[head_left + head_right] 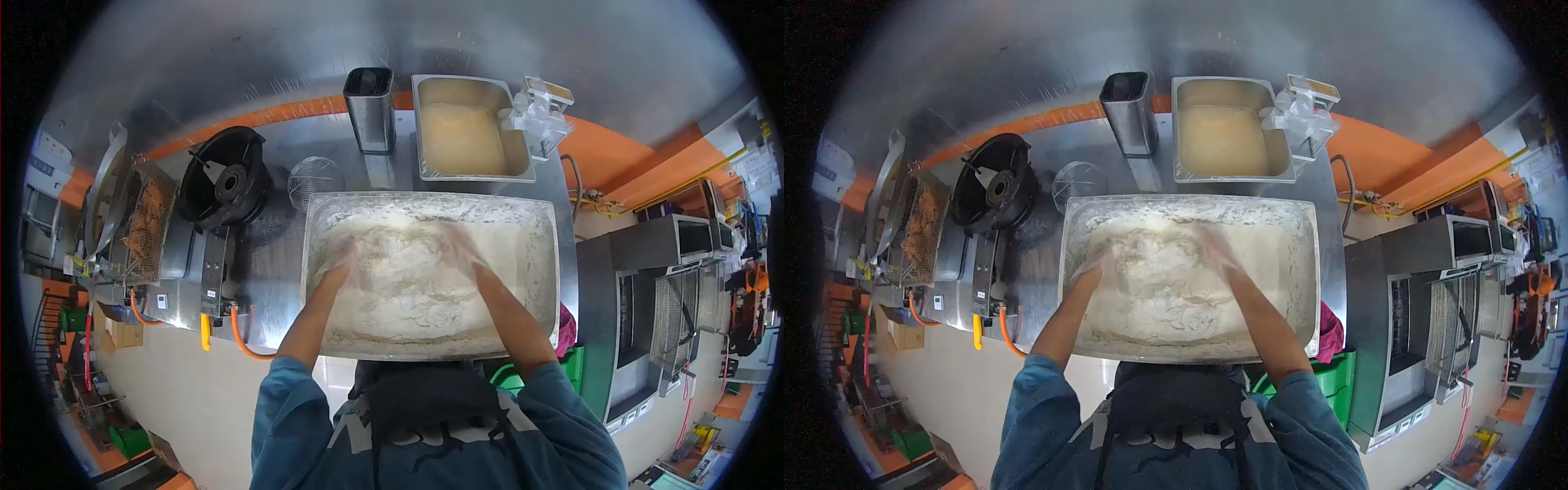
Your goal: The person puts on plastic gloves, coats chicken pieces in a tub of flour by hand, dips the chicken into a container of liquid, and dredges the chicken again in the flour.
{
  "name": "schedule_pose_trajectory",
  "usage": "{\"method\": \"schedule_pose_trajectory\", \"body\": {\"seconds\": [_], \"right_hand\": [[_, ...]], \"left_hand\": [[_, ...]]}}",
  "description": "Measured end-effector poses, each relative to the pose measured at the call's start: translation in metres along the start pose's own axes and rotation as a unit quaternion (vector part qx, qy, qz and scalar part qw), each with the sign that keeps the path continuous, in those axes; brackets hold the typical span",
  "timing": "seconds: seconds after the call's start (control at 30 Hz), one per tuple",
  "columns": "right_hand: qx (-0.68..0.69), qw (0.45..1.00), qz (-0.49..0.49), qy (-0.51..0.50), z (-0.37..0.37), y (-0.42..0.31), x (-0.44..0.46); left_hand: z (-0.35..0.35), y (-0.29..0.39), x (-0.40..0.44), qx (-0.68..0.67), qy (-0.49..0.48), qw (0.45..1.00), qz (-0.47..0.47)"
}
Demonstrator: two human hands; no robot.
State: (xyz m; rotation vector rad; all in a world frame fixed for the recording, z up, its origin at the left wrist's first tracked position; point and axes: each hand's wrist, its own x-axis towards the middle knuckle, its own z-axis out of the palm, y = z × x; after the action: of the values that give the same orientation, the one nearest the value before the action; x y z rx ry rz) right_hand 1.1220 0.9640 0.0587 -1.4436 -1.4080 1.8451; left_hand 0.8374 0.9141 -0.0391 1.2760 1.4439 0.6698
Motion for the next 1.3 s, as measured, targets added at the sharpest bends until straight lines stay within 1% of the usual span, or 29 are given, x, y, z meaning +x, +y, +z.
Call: {"method": "schedule_pose_trajectory", "body": {"seconds": [0.03,0.07,0.17,0.2,0.23,0.27,0.33,0.37,0.43,0.47,0.53,0.57,0.6,0.67,0.77,0.8,0.83,0.87,0.9,0.93,0.97,1.0,1.07,1.13,1.17,1.2,1.23,1.27,1.3], "right_hand": [[-0.063,0.991,-0.112,0.043,-0.009,0.034,0.006],[-0.126,0.963,-0.224,0.086,-0.015,0.061,0.016],[-0.257,0.904,-0.306,0.152,0.010,0.097,0.050],[-0.205,0.933,-0.272,0.117,0.016,0.088,0.046],[-0.127,0.967,-0.217,0.047,0.015,0.074,0.033],[-0.093,0.978,-0.187,-0.018,0.006,0.062,0.018],[-0.094,0.966,-0.210,-0.118,-0.021,0.062,-0.006],[-0.094,0.957,-0.234,-0.146,-0.036,0.070,-0.014],[-0.067,0.938,-0.299,-0.165,-0.040,0.082,-0.022],[-0.090,0.950,-0.255,-0.158,-0.034,0.090,-0.024],[-0.137,0.966,-0.170,-0.139,-0.005,0.051,-0.047],[-0.160,0.970,-0.128,-0.129,0.007,0.032,-0.058],[-0.182,0.972,-0.085,-0.121,0.014,0.020,-0.066],[-0.136,0.983,-0.061,-0.103,0.019,0.003,-0.072],[-0.072,0.994,-0.019,-0.081,0.019,-0.020,-0.066],[-0.053,0.996,-0.004,-0.074,0.018,-0.024,-0.062],[-0.047,0.988,0.089,-0.115,0.006,-0.015,-0.056],[0.017,0.985,-0.011,-0.172,-0.008,0.011,-0.056],[0.079,0.965,-0.112,-0.225,-0.022,0.041,-0.058],[-0.030,0.979,-0.042,-0.198,-0.016,0.017,-0.071],[-0.137,0.973,0.032,-0.185,-0.009,-0.010,-0.085],[-0.160,0.970,0.022,-0.183,0.009,-0.011,-0.080],[-0.203,0.962,0.005,-0.181,0.035,0.010,-0.077],[-0.080,0.971,-0.096,-0.203,0.044,0.017,-0.071],[-0.128,0.974,-0.045,-0.180,0.040,0.020,-0.073],[-0.175,0.972,0.008,-0.156,0.043,-0.003,-0.083],[-0.228,0.960,-0.030,-0.161,0.035,-0.001,-0.082],[-0.282,0.943,-0.068,-0.164,0.017,0.006,-0.081],[-0.334,0.922,-0.106,-0.167,-0.001,0.013,-0.083]], "left_hand": [[-0.002,-0.011,0.008,0.032,0.018,0.999,-0.026],[-0.002,-0.026,0.022,0.072,0.035,0.996,-0.048],[0.033,-0.046,0.050,0.139,0.072,0.983,-0.094],[0.044,-0.044,0.052,0.145,0.071,0.982,-0.103],[0.047,-0.036,0.050,0.140,0.051,0.982,-0.112],[0.043,-0.022,0.042,0.128,0.025,0.984,-0.120],[0.021,0.026,0.008,0.093,-0.041,0.987,-0.127],[0.020,0.022,0.004,0.099,-0.031,0.983,-0.152],[0.019,0.007,-0.010,0.111,-0.010,0.973,-0.202],[0.021,-0.001,-0.020,0.118,-0.003,0.967,-0.226],[0.026,-0.012,-0.031,0.134,0.014,0.954,-0.268],[0.037,-0.016,-0.033,-0.009,-0.013,0.973,-0.230],[0.053,-0.016,-0.033,-0.151,-0.039,0.970,-0.188],[0.066,0.086,-0.050,-0.262,-0.035,0.925,-0.271],[0.050,0.081,-0.047,-0.429,-0.107,0.879,-0.180],[0.040,0.073,-0.046,-0.269,-0.096,0.936,-0.208],[0.030,0.069,-0.050,-0.148,-0.079,0.965,-0.201],[0.023,0.062,-0.056,-0.007,-0.085,0.982,-0.167],[0.018,0.053,-0.063,0.145,-0.093,0.974,-0.148],[0.018,0.045,-0.070,0.232,-0.114,0.956,-0.141],[0.024,0.039,-0.077,0.243,-0.127,0.951,-0.141],[0.032,0.036,-0.082,0.248,-0.143,0.948,-0.138],[0.049,0.032,-0.085,0.206,-0.154,0.956,-0.144],[0.059,0.044,-0.083,0.133,-0.147,0.967,-0.158],[0.059,0.051,-0.084,0.092,-0.135,0.972,-0.166],[0.052,0.080,-0.097,0.008,-0.110,0.975,-0.193],[0.045,0.110,-0.109,-0.076,-0.082,0.970,-0.216],[0.043,0.120,-0.113,-0.162,-0.054,0.956,-0.238],[0.038,0.107,-0.108,-0.020,-0.102,0.970,-0.221]]}}
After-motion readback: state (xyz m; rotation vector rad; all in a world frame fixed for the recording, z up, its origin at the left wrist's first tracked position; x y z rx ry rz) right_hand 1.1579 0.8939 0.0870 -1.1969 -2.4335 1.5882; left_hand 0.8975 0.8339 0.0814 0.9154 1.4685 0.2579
